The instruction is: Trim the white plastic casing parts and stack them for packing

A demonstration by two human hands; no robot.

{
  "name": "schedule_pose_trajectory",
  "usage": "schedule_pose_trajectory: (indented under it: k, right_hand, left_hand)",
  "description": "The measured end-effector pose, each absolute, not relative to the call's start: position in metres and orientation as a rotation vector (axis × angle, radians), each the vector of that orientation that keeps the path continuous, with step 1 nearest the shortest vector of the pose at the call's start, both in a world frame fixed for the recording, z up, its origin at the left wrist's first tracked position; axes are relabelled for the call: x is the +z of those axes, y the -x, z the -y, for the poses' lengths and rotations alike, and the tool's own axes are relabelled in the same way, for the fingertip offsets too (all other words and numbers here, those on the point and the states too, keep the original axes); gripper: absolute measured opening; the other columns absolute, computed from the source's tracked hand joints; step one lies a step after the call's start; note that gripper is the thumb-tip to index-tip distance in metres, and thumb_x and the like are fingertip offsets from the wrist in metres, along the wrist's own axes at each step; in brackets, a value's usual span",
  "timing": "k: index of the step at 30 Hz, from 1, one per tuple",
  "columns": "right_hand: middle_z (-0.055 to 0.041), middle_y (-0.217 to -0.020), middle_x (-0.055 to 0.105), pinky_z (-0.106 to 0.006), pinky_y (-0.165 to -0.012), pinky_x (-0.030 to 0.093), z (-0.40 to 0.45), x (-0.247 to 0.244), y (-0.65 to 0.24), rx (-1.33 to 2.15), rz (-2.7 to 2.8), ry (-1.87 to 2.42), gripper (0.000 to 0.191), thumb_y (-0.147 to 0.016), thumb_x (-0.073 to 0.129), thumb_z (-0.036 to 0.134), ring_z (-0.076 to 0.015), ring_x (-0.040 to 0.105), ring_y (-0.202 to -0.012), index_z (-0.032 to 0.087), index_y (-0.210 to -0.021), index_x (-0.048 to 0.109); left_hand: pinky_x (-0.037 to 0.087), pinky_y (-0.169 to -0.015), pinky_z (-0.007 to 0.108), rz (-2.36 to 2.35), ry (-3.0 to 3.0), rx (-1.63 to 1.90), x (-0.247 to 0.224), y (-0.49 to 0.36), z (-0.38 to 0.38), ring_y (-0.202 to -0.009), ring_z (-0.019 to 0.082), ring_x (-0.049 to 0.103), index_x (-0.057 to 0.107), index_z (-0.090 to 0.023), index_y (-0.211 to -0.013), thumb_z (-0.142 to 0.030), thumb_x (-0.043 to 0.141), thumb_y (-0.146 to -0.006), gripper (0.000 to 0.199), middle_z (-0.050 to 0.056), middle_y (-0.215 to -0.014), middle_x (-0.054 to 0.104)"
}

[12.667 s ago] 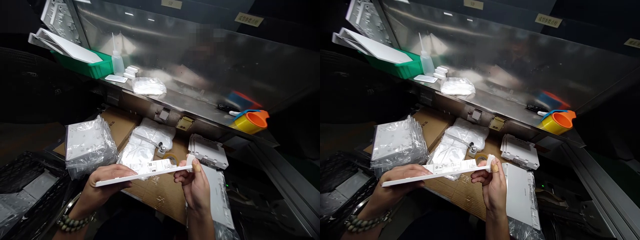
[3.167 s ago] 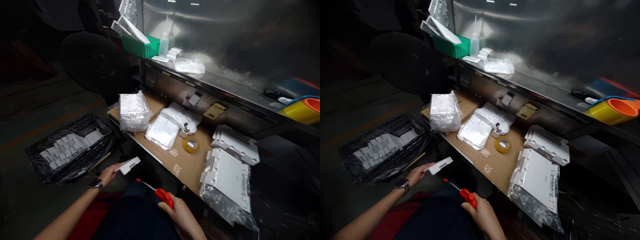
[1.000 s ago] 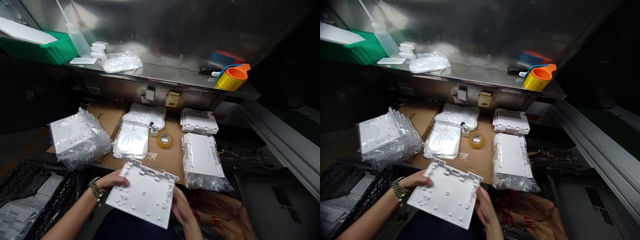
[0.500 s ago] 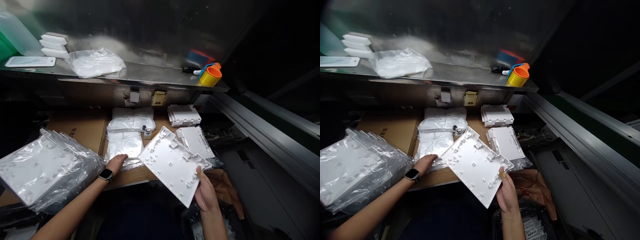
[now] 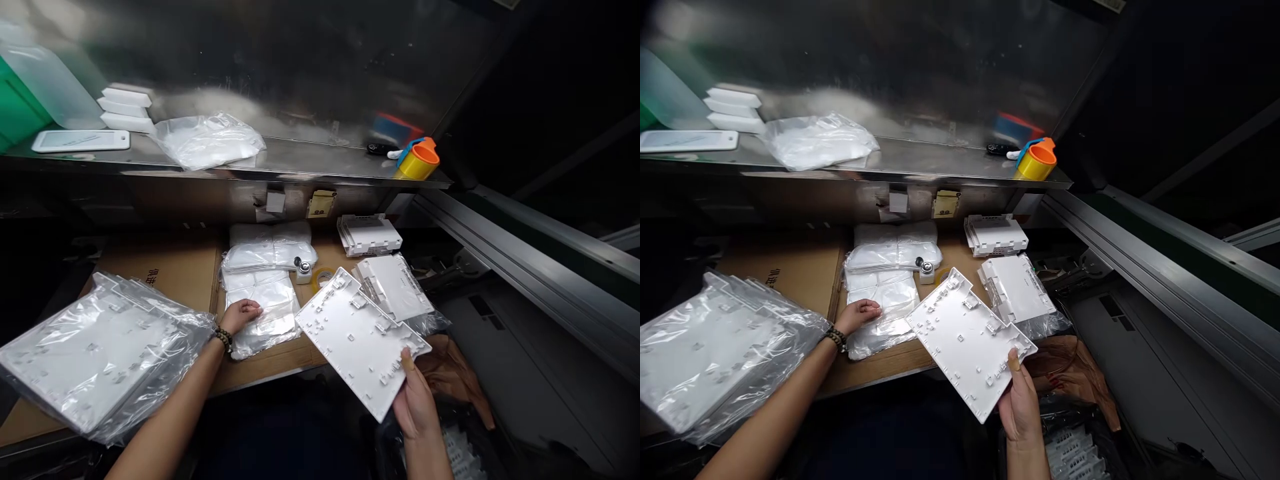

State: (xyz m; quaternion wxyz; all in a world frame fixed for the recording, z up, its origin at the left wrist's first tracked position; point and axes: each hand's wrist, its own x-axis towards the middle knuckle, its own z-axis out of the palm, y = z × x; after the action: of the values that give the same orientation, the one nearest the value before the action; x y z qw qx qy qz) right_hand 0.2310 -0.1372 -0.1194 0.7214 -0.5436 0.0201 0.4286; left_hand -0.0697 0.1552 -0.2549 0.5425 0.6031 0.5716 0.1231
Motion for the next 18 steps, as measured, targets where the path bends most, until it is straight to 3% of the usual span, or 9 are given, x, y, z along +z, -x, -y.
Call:
schedule_pose_trajectory:
  k: [4,9,15,18]
  right_hand:
    - [-0.0116,-0.128,0.074,-0.05,-0.11,0.051,0.131,-0.152,-0.224,1.059,-0.048,1.19,0.071,-0.081,0.079,0.061,-0.032,0.064,-0.129,0.021,-0.137,0.064]
    - [-0.0166,-0.113,0.078,-0.053,-0.099,0.055,0.107,-0.177,-0.193,1.473,0.168,1.155,0.074,-0.076,0.076,0.072,-0.0369,0.069,-0.118,0.015,-0.123,0.071]
    - [-0.0113,-0.098,0.08,-0.048,-0.093,0.056,0.058,-0.182,-0.144,1.616,0.319,1.101,0.06,-0.082,0.073,0.068,-0.0315,0.073,-0.106,0.018,-0.115,0.075]
    - [-0.0101,-0.091,0.079,-0.044,-0.089,0.057,0.039,-0.188,-0.135,1.659,0.372,1.081,0.06,-0.081,0.075,0.068,-0.0298,0.074,-0.099,0.016,-0.111,0.075]
  left_hand:
    - [0.061,-0.075,0.036,-1.256,-1.264,0.377,-0.246,0.065,-0.156,-0.084,0.018,0.068,0.066,-0.015,-0.109,-0.032,0.068,-0.096,0.022,0.005,-0.102,0.07]
    - [0.061,-0.08,0.038,-1.011,-1.187,0.483,-0.214,0.056,-0.141,-0.088,0.019,0.07,0.066,-0.015,-0.105,-0.028,0.072,-0.093,0.019,0.004,-0.099,0.07]
    - [0.059,-0.08,0.038,-0.789,-1.262,0.488,-0.189,0.046,-0.11,-0.08,0.018,0.068,0.066,-0.016,-0.095,-0.027,0.087,-0.077,0.03,0.0,-0.085,0.069]
    - [0.057,-0.078,0.036,-0.782,-1.325,0.529,-0.193,0.042,-0.095,-0.077,0.017,0.065,0.065,-0.016,-0.09,-0.031,0.087,-0.076,0.031,-0.001,-0.081,0.065]
